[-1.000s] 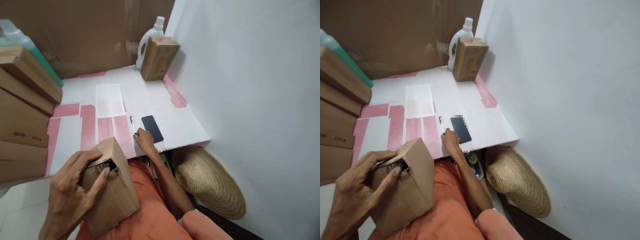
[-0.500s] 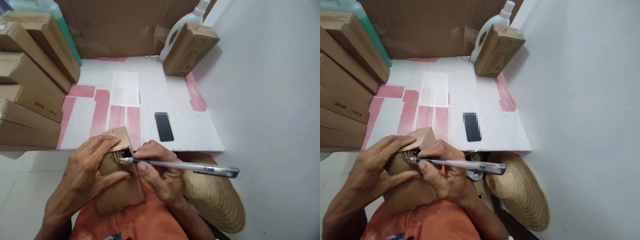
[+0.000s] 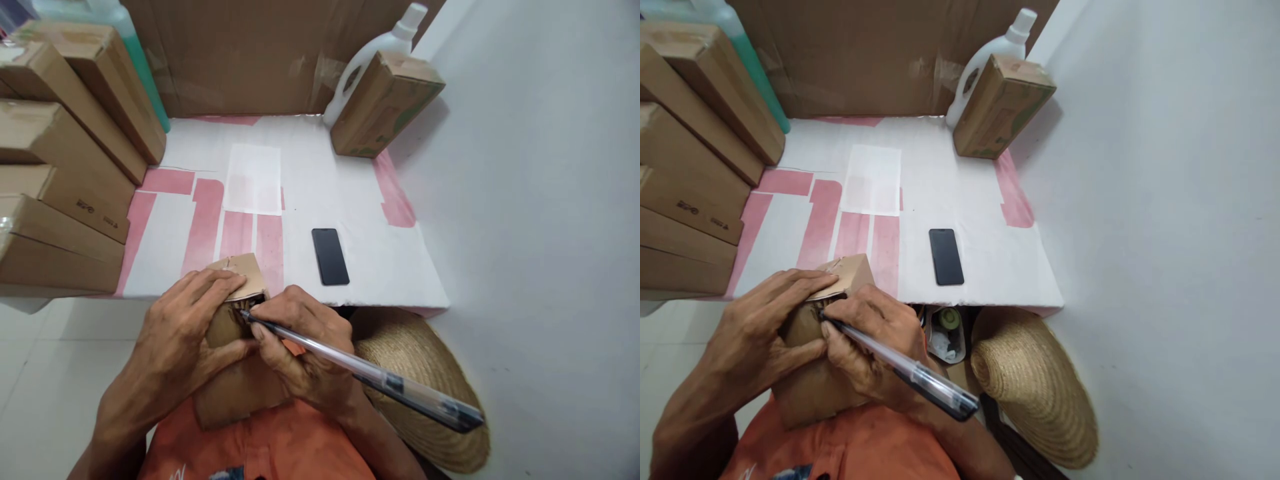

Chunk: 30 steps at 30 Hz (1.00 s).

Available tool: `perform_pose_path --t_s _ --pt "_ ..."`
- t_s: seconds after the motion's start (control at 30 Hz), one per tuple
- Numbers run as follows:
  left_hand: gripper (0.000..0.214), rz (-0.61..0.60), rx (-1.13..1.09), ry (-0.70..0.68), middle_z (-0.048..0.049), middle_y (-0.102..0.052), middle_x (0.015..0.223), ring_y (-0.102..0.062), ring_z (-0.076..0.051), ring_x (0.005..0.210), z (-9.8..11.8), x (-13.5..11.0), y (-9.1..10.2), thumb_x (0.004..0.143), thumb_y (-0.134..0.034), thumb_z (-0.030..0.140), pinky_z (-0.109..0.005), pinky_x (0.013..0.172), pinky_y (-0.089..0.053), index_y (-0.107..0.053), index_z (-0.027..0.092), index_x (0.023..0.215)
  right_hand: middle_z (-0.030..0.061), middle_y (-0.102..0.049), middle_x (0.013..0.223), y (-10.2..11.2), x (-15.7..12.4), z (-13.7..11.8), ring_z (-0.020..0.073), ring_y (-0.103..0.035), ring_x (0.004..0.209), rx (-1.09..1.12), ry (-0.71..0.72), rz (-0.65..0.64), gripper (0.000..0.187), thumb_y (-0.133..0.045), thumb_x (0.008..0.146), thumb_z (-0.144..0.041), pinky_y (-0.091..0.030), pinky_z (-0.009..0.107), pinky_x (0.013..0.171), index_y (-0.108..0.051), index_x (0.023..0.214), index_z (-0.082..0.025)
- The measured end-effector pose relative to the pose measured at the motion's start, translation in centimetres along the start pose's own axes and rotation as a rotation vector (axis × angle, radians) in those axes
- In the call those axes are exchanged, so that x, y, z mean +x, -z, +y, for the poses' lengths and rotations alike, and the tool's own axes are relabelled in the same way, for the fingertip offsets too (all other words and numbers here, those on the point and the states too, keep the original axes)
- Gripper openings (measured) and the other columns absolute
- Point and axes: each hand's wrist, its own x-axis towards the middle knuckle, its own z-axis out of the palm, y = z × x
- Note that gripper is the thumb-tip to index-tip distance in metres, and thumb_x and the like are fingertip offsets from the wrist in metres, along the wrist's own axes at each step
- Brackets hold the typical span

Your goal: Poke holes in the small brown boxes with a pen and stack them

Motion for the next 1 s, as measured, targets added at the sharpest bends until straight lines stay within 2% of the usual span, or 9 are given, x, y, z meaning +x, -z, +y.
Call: perform_pose_path --t_s 0.17,0.4,0.67,0.77,0.87,0.93,1.0 --pt "0.046 0.001 0.002 0.003 -0.0132 -0.072 0.13 -0.07 -0.031 0.121 0.0 0.0 0.0 0.1 -0.065 0.046 -0.046 0.098 -0.06 -0.06 0.019 0.137 0.0014 -0.07 0.086 0.3 0.2 0.0 0.0138 -0.065 0.077 -0.008 -0.013 -0.056 0.008 -0.067 0.1 -0.014 -0.056 0.025 0.072 -0.068 0.102 -0.022" --pt "0.048 0.015 -0.012 -0.015 -0.0136 -0.073 0.128 -0.071 -0.03 0.117 0.0 0.0 0.0 0.099 -0.068 0.047 -0.045 0.098 -0.06 -0.062 0.017 0.136 0.0001 -0.063 0.08 0.9 0.4 -0.5 0.0138 -0.061 0.071 -0.018 -0.028 -0.135 0.009 -0.065 0.1 -0.014 -0.053 0.026 0.068 -0.067 0.096 -0.021" --pt "0.057 0.009 -0.007 0.006 -0.013 -0.073 0.129 -0.071 -0.032 0.118 -0.1 0.2 0.0 0.095 -0.071 0.059 -0.046 0.097 -0.06 -0.061 0.021 0.137 -0.0027 -0.061 0.075 2.0 0.7 -0.6 0.0138 -0.059 0.064 -0.057 -0.064 -0.169 0.012 -0.063 0.097 -0.017 -0.049 0.028 0.061 -0.061 0.089 -0.025" --pt "0.061 0.014 -0.012 0.009 -0.0123 -0.074 0.127 -0.071 -0.031 0.117 0.1 0.4 0.1 0.093 -0.071 0.063 -0.046 0.097 -0.061 -0.06 0.022 0.137 -0.0035 -0.058 0.073 2.6 0.3 -0.7 0.0126 -0.054 0.06 -0.076 -0.102 -0.119 0.013 -0.063 0.097 -0.015 -0.046 0.027 0.059 -0.063 0.087 -0.024" --pt "0.064 0.016 -0.015 0.003 -0.0112 -0.074 0.127 -0.071 -0.031 0.118 0.0 0.4 0.2 0.091 -0.072 0.066 -0.046 0.099 -0.06 -0.06 0.023 0.137 -0.003 -0.058 0.075 3.3 0.0 -0.3 0.0118 -0.054 0.062 -0.006 -0.156 0.048 0.011 -0.063 0.1 -0.017 -0.045 0.026 0.058 -0.065 0.091 -0.023" --pt "0.066 0.001 -0.007 0.005 -0.0105 -0.074 0.128 -0.071 -0.03 0.118 -0.1 0.4 0.2 0.09 -0.072 0.067 -0.045 0.1 -0.059 -0.06 0.023 0.138 -0.0006 -0.064 0.085 3.6 0.0 1.1 0.0119 -0.059 0.066 0.099 -0.245 0.184 0.007 -0.061 0.104 -0.025 -0.046 0.024 0.055 -0.065 0.098 -0.023" --pt "0.066 -0.007 0.011 0.001 -0.0098 -0.074 0.128 -0.072 -0.03 0.117 -0.3 0.3 0.3 0.091 -0.071 0.068 -0.044 0.099 -0.059 -0.06 0.024 0.138 0.0022 -0.069 0.096 3.7 0.3 3.5 0.0126 -0.064 0.068 0.159 -0.403 0.204 0.013 -0.058 0.107 -0.034 -0.047 0.023 0.053 -0.062 0.102 -0.023"
